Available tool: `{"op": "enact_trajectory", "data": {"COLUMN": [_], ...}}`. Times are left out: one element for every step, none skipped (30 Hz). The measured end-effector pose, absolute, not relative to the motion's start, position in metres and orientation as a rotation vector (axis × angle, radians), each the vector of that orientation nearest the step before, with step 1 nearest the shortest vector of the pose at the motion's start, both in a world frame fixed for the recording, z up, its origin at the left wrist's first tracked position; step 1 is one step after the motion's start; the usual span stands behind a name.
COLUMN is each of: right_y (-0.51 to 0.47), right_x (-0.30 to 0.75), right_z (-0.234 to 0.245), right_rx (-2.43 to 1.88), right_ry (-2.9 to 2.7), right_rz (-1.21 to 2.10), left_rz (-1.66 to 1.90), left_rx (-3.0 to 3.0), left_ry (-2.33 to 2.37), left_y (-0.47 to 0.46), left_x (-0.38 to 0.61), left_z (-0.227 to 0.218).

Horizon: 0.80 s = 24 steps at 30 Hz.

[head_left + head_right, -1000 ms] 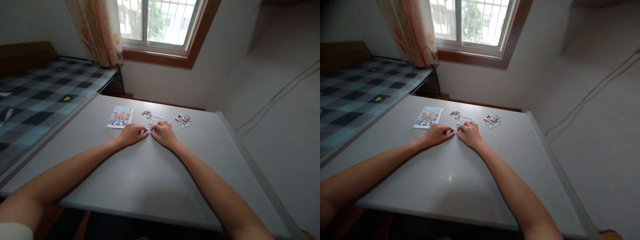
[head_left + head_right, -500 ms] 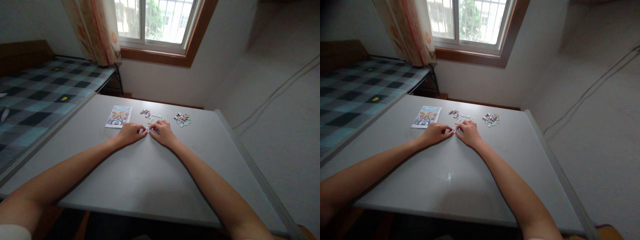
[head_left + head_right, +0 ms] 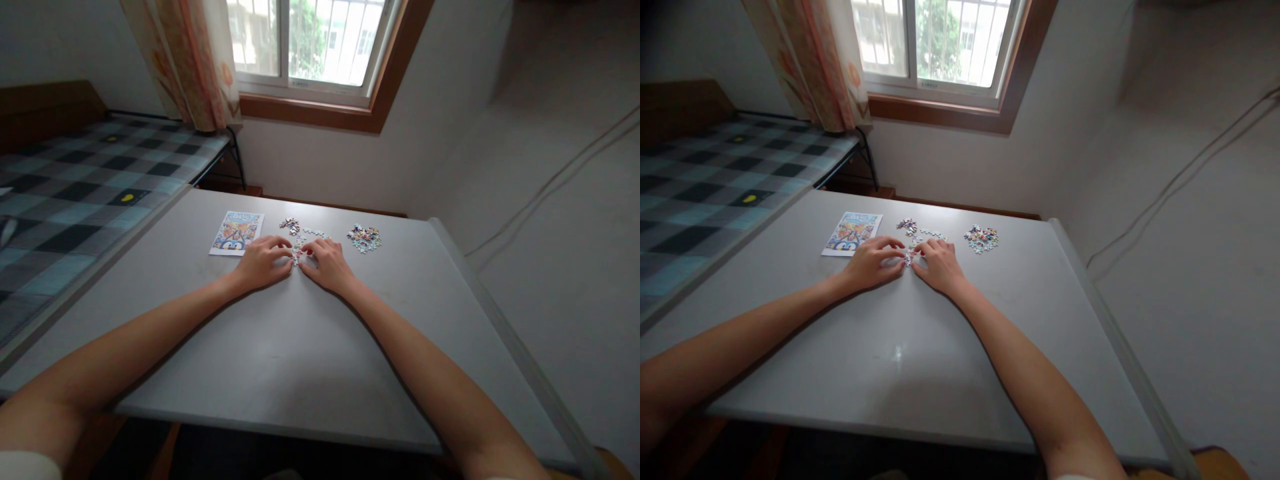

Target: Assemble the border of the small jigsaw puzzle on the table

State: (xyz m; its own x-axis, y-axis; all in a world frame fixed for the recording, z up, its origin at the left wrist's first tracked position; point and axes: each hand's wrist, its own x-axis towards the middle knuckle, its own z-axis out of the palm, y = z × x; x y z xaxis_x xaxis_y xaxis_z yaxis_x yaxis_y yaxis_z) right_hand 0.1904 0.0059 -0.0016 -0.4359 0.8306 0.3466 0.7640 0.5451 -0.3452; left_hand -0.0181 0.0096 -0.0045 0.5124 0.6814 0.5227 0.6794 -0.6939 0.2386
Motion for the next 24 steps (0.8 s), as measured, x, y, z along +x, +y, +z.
{"op": "enact_trajectory", "data": {"right_y": [0.0057,0.0055,0.0054,0.0054,0.0054,0.0054,0.0055,0.0055,0.0055,0.0055,0.0054,0.0052,0.0050,0.0048,0.0045,0.0043,0.0041,0.0040,0.0039,0.0040,0.0042,0.0045,0.0048,0.0051], "right_x": [0.1903,0.1903,0.1903,0.1903,0.1904,0.1904,0.1904,0.1904,0.1904,0.1903,0.1903,0.1903,0.1903,0.1903,0.1904,0.1905,0.1906,0.1907,0.1908,0.1910,0.1911,0.1913,0.1915,0.1916], "right_z": [-0.0011,-0.0007,-0.0004,-0.0003,-0.0002,-0.0002,-0.0004,-0.0005,-0.0007,-0.0010,-0.0012,-0.0014,-0.0016,-0.0018,-0.0019,-0.0020,-0.0021,-0.0021,-0.0021,-0.0021,-0.0022,-0.0024,-0.0026,-0.0028], "right_rx": [-1.292,-1.292,-1.289,-1.284,-1.279,-1.274,-1.272,-1.271,-1.273,-1.274,-1.272,-1.269,-1.263,-1.257,-1.251,-1.247,-1.245,-1.244,-1.242,-1.241,-1.239,-1.237,-1.234,-1.232], "right_ry": [-2.310,-2.313,-2.318,-2.324,-2.330,-2.334,-2.338,-2.342,-2.346,-2.350,-2.356,-2.362,-2.367,-2.372,-2.377,-2.381,-2.383,-2.386,-2.388,-2.389,-2.390,-2.390,-2.390,-2.389], "right_rz": [0.182,0.175,0.165,0.156,0.148,0.143,0.140,0.140,0.141,0.142,0.143,0.142,0.139,0.134,0.129,0.125,0.122,0.122,0.123,0.126,0.131,0.136,0.139,0.141], "left_rz": [0.935,0.920,0.901,0.878,0.855,0.837,0.820,0.806,0.800,0.800,0.803,0.807,0.814,0.825,0.835,0.842,0.849,0.852,0.852,0.850,0.849,0.847,0.846,0.845], "left_rx": [2.750,2.766,2.778,2.787,2.793,2.799,2.806,2.812,2.816,2.820,2.822,2.825,2.827,2.829,2.834,2.838,2.843,2.847,2.850,2.851,2.850,2.846,2.842,2.836], "left_ry": [1.191,1.165,1.150,1.144,1.144,1.146,1.145,1.139,1.130,1.120,1.109,1.097,1.086,1.077,1.068,1.060,1.055,1.056,1.061,1.067,1.072,1.075,1.079,1.082], "left_y": [0.0092,0.0087,0.0080,0.0073,0.0068,0.0064,0.0062,0.0063,0.0066,0.0071,0.0077,0.0083,0.0090,0.0096,0.0100,0.0104,0.0105,0.0105,0.0103,0.0099,0.0095,0.0090,0.0086,0.0083], "left_x": [-0.0181,-0.0179,-0.0176,-0.0173,-0.0171,-0.0169,-0.0168,-0.0168,-0.0169,-0.0170,-0.0172,-0.0174,-0.0176,-0.0177,-0.0178,-0.0178,-0.0177,-0.0176,-0.0173,-0.0171,-0.0168,-0.0166,-0.0163,-0.0162], "left_z": [-0.0039,-0.0030,-0.0021,-0.0012,-0.0005,0.0000,0.0001,-0.0001,-0.0005,-0.0012,-0.0019,-0.0027,-0.0034,-0.0041,-0.0046,-0.0049,-0.0051,-0.0051,-0.0049,-0.0046,-0.0042,-0.0039,-0.0035,-0.0033]}}
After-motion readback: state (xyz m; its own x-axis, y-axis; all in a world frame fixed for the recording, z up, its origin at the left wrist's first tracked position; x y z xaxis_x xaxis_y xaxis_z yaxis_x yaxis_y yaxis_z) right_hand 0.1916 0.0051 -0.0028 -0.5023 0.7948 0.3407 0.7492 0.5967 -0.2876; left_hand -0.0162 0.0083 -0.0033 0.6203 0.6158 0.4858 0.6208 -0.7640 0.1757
